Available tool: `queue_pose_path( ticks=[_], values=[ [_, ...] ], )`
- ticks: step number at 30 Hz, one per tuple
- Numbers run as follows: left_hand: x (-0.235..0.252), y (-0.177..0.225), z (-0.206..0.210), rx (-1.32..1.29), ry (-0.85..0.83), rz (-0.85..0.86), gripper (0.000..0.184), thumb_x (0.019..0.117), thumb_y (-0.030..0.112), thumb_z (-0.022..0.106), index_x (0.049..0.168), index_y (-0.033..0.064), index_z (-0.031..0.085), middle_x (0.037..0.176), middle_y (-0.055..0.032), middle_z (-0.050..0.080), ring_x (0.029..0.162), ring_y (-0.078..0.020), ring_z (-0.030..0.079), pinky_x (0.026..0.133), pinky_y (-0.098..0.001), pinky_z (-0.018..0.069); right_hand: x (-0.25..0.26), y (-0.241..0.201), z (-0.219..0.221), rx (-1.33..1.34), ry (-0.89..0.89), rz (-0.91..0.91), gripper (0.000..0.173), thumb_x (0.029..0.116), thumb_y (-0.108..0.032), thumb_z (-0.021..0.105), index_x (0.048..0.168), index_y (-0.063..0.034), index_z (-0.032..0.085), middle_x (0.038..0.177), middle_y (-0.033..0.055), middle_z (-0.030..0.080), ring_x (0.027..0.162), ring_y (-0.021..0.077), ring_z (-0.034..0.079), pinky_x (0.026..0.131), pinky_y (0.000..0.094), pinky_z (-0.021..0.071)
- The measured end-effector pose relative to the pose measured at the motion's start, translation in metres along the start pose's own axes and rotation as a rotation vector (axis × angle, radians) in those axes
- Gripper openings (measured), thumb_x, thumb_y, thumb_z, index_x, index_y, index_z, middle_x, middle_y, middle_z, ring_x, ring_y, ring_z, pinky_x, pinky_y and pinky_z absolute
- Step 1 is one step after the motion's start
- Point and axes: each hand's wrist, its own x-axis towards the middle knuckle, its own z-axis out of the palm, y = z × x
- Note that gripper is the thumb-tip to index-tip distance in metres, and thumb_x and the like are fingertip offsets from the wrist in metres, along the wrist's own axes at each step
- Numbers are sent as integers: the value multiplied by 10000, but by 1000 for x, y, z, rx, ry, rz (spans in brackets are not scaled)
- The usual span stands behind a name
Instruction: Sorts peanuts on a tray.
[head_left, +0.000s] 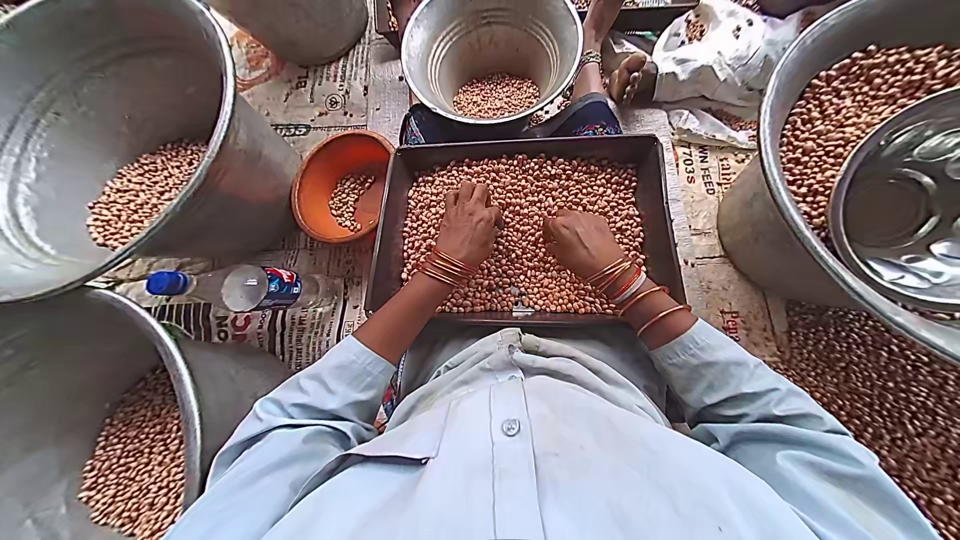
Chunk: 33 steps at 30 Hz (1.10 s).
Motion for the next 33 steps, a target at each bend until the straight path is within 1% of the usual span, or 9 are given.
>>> queue_pose_path(
  ticks=[4, 9, 14, 17, 19, 21, 27, 31, 33],
  values=[
    [-11, 0, -13, -452, 7, -83, 176, 971, 148, 674, 1036, 4, 750, 1034, -171, 709, 1000, -298, 684, 914, -484, 548, -10, -5, -18, 97, -21, 6, 132, 949, -105, 657, 1011, -24, 741, 966, 199, 708, 917, 398, 699, 733, 580, 533],
    [-26, 23, -9, -1282, -623, -192, 209, 959, -28, 650, 1151, 22, 586, 867, -22, 675, 664, -69, 642, 611, -227, 554, -33, -35, -37, 268, 110, -193, 59, 910, -57, 723, 961, -50, 754, 897, 140, 713, 820, 322, 704, 700, 517, 569],
    [-28, 19, -19, -1162, -632, -186, 83, 921, -58, 683, 971, 9, 683, 742, 13, 690, 591, -25, 615, 575, -189, 524, -42, -38, -35, 278, 164, -236, 113, 914, -79, 727, 1023, -90, 753, 915, 99, 723, 789, 281, 713, 658, 493, 574],
    [-32, -23, -54, -666, -284, -254, 50, 943, 19, 697, 979, 31, 729, 842, -73, 705, 694, -146, 643, 676, -363, 555, -54, -9, -42, 211, 199, -96, 123, 939, -90, 722, 1057, -85, 755, 956, 130, 733, 852, 322, 724, 723, 537, 582],
    [-39, -51, -81, -312, -45, -385, 130, 961, 60, 675, 1064, 47, 755, 1050, -193, 732, 986, -363, 695, 888, -606, 525, -63, 14, -45, 188, 185, 13, 125, 958, -122, 714, 1071, -89, 755, 962, 132, 743, 873, 334, 727, 756, 568, 573],
    [-47, -71, -93, -112, 72, -429, 224, 998, 100, 607, 1181, 27, 713, 1253, -273, 659, 1249, -488, 576, 1042, -684, 414, -73, 31, -45, 200, 163, 96, 135, 960, -120, 717, 1086, -85, 751, 954, 140, 745, 867, 350, 725, 764, 604, 565],
    [-51, -18, -57, -97, -408, -452, 400, 1102, 310, 485, 1391, 53, 586, 1098, -285, 707, 1031, -513, 679, 906, -709, 489, -63, 43, -54, 249, 119, 87, 114, 975, -114, 697, 1069, -97, 760, 921, 123, 752, 839, 331, 725, 763, 595, 561],
    [-45, 53, -17, -197, -479, -320, 647, 1058, 320, 583, 1574, 15, 340, 1384, -286, 548, 1039, -439, 682, 904, -584, 550, -9, 41, -65, 205, 96, 4, 124, 986, -155, 667, 1050, -108, 763, 939, 126, 746, 892, 340, 717, 785, 595, 545],
    [-34, 61, -16, -478, -422, -193, 629, 1045, 261, 618, 1589, 90, 352, 1479, -236, 514, 1214, -374, 637, 1024, -549, 510, 21, 41, -70, 179, 103, -7, 135, 982, -141, 657, 1044, -84, 763, 954, 156, 736, 918, 369, 705, 784, 609, 532]
  ],
)
